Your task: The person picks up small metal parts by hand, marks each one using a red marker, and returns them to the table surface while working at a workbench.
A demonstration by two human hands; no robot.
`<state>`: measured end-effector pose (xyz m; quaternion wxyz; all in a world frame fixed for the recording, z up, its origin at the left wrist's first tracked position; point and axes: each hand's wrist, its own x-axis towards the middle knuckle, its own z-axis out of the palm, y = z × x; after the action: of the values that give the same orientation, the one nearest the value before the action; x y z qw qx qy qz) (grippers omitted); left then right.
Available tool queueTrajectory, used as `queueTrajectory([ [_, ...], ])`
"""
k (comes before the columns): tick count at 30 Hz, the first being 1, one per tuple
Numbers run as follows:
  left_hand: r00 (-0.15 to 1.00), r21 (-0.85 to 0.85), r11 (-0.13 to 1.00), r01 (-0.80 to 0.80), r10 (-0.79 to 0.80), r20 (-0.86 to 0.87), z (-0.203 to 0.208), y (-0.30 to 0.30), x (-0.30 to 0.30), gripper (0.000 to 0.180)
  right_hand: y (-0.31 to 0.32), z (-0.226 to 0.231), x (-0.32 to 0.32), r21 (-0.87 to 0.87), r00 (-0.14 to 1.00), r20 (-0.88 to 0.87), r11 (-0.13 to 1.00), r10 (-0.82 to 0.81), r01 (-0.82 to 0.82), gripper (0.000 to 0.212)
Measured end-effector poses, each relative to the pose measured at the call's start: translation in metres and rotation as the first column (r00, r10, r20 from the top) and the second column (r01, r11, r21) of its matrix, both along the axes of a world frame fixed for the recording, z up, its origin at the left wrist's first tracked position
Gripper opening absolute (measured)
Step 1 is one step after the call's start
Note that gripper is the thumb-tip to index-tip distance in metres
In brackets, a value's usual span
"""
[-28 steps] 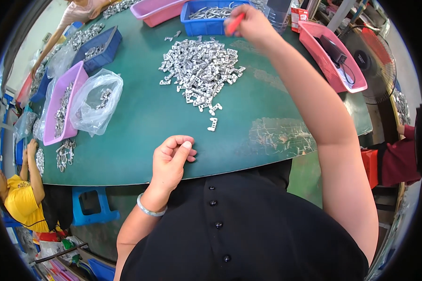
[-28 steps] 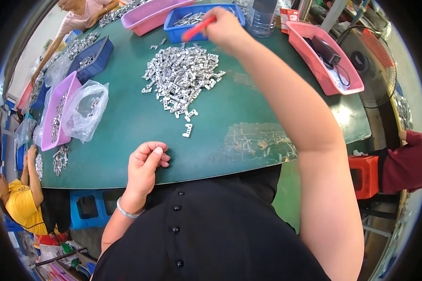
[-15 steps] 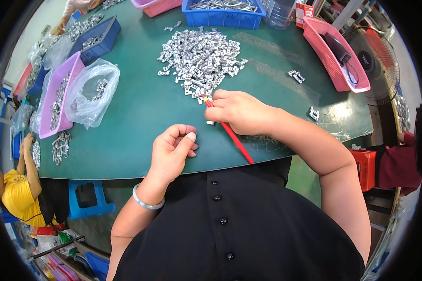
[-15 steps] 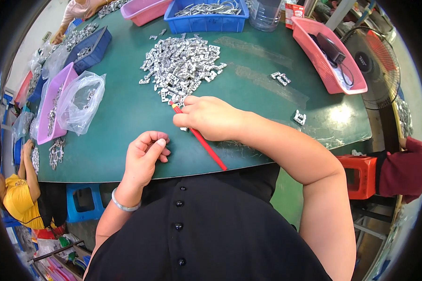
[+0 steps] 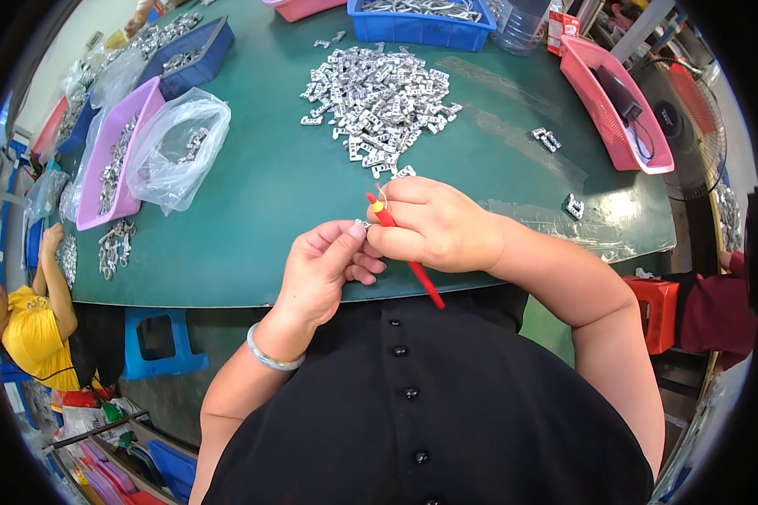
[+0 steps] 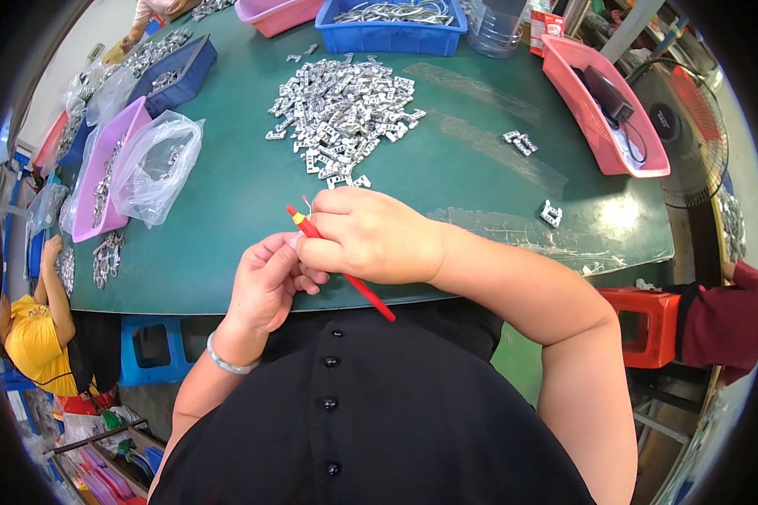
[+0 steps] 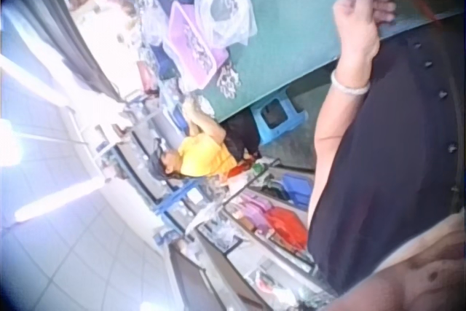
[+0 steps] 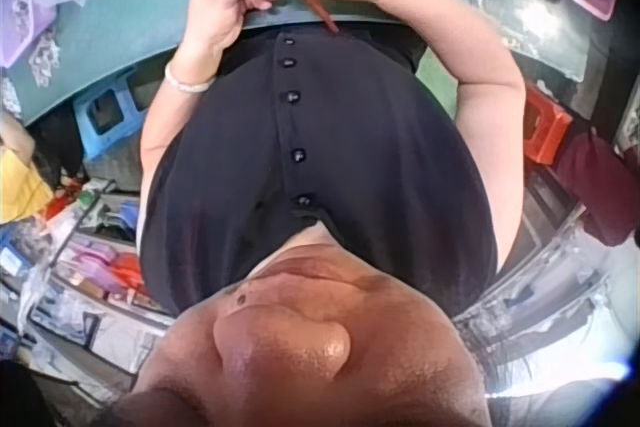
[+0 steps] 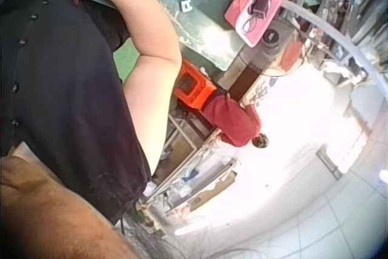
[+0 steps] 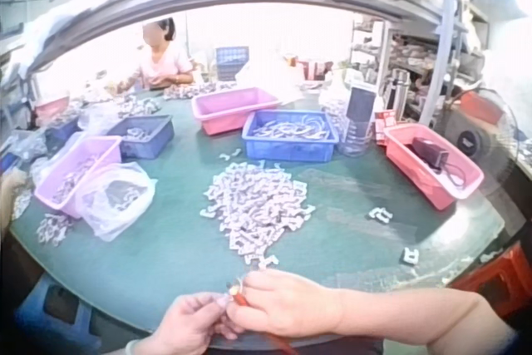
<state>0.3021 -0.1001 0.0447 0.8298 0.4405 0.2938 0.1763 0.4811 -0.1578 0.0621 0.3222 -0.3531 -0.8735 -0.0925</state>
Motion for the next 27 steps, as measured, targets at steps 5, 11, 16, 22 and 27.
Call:
queueTrajectory([
  [5,0.996,0.115,0.989,-0.095,0.093,0.016,0.001,-0.001,-0.002,0.018,-0.005,0.001,-0.009,-0.046,0.944,-0.29,0.988,-0.155,0.148,0.021],
  [11,0.992,0.337,0.933,-0.126,0.125,0.024,0.0,-0.001,-0.008,0.017,-0.017,-0.01,-0.013,-0.591,0.492,-0.743,0.79,-0.455,-0.163,0.018],
  [16,0.996,0.357,0.93,-0.09,0.092,0.011,0.002,-0.004,-0.009,0.017,-0.018,-0.014,-0.02,-0.578,0.298,-0.815,0.724,-0.496,-0.377,0.021],
  [22,0.997,0.353,0.932,-0.08,0.074,0.029,0.002,-0.005,-0.01,0.018,-0.018,-0.015,-0.025,-0.535,0.203,-0.843,0.738,-0.498,-0.412,0.019],
  [27,0.995,0.309,0.947,-0.088,0.07,0.071,0.0,-0.006,-0.011,0.02,-0.018,-0.016,-0.025,-0.523,0.148,-0.843,0.726,-0.516,-0.446,0.018],
])
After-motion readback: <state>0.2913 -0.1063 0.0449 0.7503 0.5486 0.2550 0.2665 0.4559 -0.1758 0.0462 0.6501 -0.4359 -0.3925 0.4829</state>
